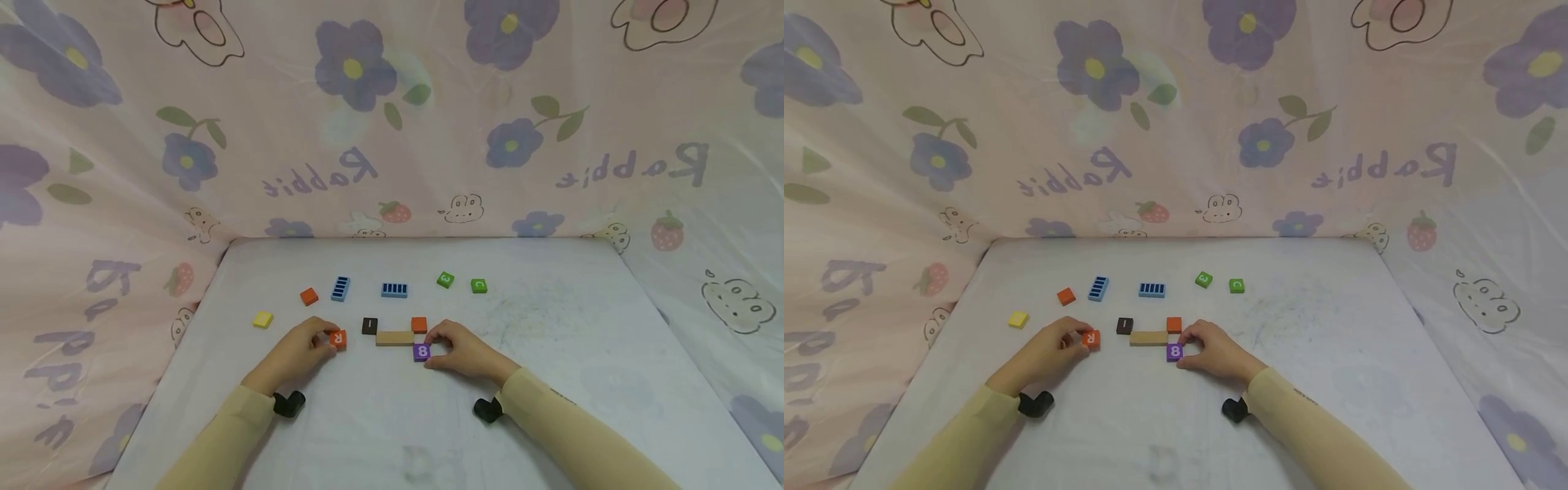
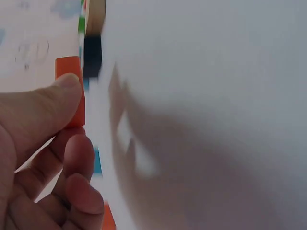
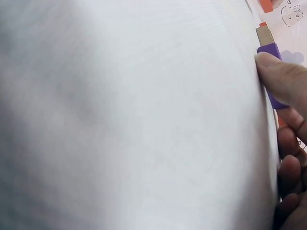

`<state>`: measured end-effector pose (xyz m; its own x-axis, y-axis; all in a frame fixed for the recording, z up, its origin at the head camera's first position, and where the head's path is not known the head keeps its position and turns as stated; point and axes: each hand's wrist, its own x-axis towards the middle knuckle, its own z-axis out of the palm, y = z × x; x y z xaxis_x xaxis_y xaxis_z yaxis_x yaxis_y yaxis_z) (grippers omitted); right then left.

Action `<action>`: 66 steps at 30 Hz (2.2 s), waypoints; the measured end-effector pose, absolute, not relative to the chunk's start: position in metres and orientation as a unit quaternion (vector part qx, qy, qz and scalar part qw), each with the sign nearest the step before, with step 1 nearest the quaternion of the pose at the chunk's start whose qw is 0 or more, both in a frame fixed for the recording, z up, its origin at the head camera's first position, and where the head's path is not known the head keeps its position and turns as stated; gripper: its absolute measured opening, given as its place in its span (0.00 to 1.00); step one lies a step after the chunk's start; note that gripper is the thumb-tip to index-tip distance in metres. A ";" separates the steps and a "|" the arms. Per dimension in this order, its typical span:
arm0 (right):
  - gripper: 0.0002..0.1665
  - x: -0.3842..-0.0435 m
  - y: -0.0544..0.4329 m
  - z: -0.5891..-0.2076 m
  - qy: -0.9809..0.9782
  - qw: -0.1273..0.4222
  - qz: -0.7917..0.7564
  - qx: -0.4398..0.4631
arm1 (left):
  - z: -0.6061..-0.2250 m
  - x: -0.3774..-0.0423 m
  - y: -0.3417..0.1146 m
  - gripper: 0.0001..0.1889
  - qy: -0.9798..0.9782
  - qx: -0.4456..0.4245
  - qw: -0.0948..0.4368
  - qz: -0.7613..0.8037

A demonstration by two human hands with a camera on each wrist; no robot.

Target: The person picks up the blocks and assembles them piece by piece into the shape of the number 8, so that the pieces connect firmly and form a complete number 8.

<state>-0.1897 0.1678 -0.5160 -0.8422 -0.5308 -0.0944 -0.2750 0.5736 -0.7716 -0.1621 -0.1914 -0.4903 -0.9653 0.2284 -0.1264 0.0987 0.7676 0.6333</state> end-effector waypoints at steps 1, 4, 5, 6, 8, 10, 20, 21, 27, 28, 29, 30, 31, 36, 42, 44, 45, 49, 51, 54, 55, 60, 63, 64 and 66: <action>0.19 -0.190 0.168 -0.516 0.872 0.160 -0.401 -0.231 | -0.490 -0.159 -0.187 0.18 0.934 0.100 0.098 0.329; 0.19 -0.190 0.168 -0.516 0.872 0.160 -0.402 -0.230 | -0.487 -0.150 -0.173 0.18 0.930 0.137 0.102 0.324; 0.19 -0.190 0.168 -0.517 0.872 0.160 -0.402 -0.231 | -0.487 -0.147 -0.169 0.18 0.929 0.149 0.103 0.322; 0.19 -0.190 0.168 -0.517 0.871 0.160 -0.402 -0.231 | -0.487 -0.145 -0.166 0.18 0.927 0.161 0.106 0.322; 0.19 -0.190 0.167 -0.517 0.871 0.160 -0.403 -0.232 | -0.487 -0.143 -0.160 0.18 0.924 0.175 0.112 0.321; 0.19 -0.190 0.167 -0.517 0.871 0.161 -0.403 -0.232 | -0.488 -0.142 -0.156 0.18 0.922 0.182 0.118 0.321; 0.19 -0.191 0.167 -0.518 0.870 0.164 -0.404 -0.229 | -0.495 -0.146 -0.147 0.18 0.919 0.185 0.124 0.325; 0.19 -0.191 0.167 -0.519 0.871 0.163 -0.402 -0.230 | -0.496 -0.146 -0.147 0.18 0.919 0.185 0.123 0.325; 0.19 -0.192 0.169 -0.521 0.871 0.162 -0.401 -0.233 | -0.498 -0.147 -0.143 0.18 0.922 0.171 0.120 0.326; 0.19 -0.192 0.169 -0.521 0.871 0.162 -0.402 -0.233 | -0.497 -0.147 -0.143 0.18 0.923 0.167 0.118 0.326; 0.19 -0.192 0.168 -0.520 0.870 0.162 -0.402 -0.233 | -0.498 -0.147 -0.143 0.18 0.924 0.162 0.116 0.326; 0.19 -0.192 0.168 -0.520 0.871 0.162 -0.402 -0.233 | -0.498 -0.147 -0.143 0.18 0.925 0.160 0.114 0.326; 0.19 -0.191 0.168 -0.520 0.871 0.161 -0.402 -0.233 | -0.498 -0.147 -0.143 0.18 0.926 0.156 0.112 0.326; 0.19 -0.191 0.168 -0.519 0.875 0.159 -0.395 -0.230 | -0.498 -0.148 -0.142 0.18 0.926 0.153 0.109 0.327; 0.18 -0.190 0.168 -0.519 0.874 0.160 -0.398 -0.228 | -0.498 -0.150 -0.142 0.18 0.925 0.155 0.108 0.331; 0.18 -0.190 0.167 -0.519 0.873 0.161 -0.401 -0.228 | -0.498 -0.150 -0.142 0.19 0.925 0.151 0.109 0.330; 0.18 -0.190 0.167 -0.518 0.872 0.161 -0.402 -0.228 | -0.498 -0.150 -0.142 0.19 0.925 0.153 0.109 0.329; 0.18 -0.189 0.167 -0.517 0.871 0.162 -0.404 -0.229 | -0.499 -0.150 -0.142 0.19 0.927 0.149 0.111 0.326; 0.18 -0.189 0.167 -0.517 0.870 0.163 -0.405 -0.228 | -0.500 -0.150 -0.142 0.19 0.926 0.151 0.112 0.327; 0.18 -0.190 0.167 -0.518 0.870 0.164 -0.405 -0.227 | -0.499 -0.150 -0.142 0.19 0.925 0.149 0.114 0.330; 0.18 -0.190 0.167 -0.518 0.870 0.164 -0.405 -0.227 | -0.499 -0.150 -0.142 0.19 0.925 0.148 0.115 0.331; 0.18 -0.190 0.167 -0.518 0.870 0.166 -0.405 -0.226 | -0.499 -0.150 -0.142 0.20 0.926 0.148 0.116 0.328; 0.18 -0.190 0.167 -0.518 0.870 0.168 -0.406 -0.225 | -0.500 -0.152 -0.142 0.20 0.927 0.148 0.117 0.325; 0.18 -0.190 0.167 -0.518 0.870 0.168 -0.406 -0.224 | -0.501 -0.152 -0.142 0.20 0.927 0.148 0.117 0.325; 0.18 -0.190 0.167 -0.518 0.870 0.169 -0.406 -0.223 | -0.501 -0.152 -0.142 0.20 0.927 0.148 0.118 0.325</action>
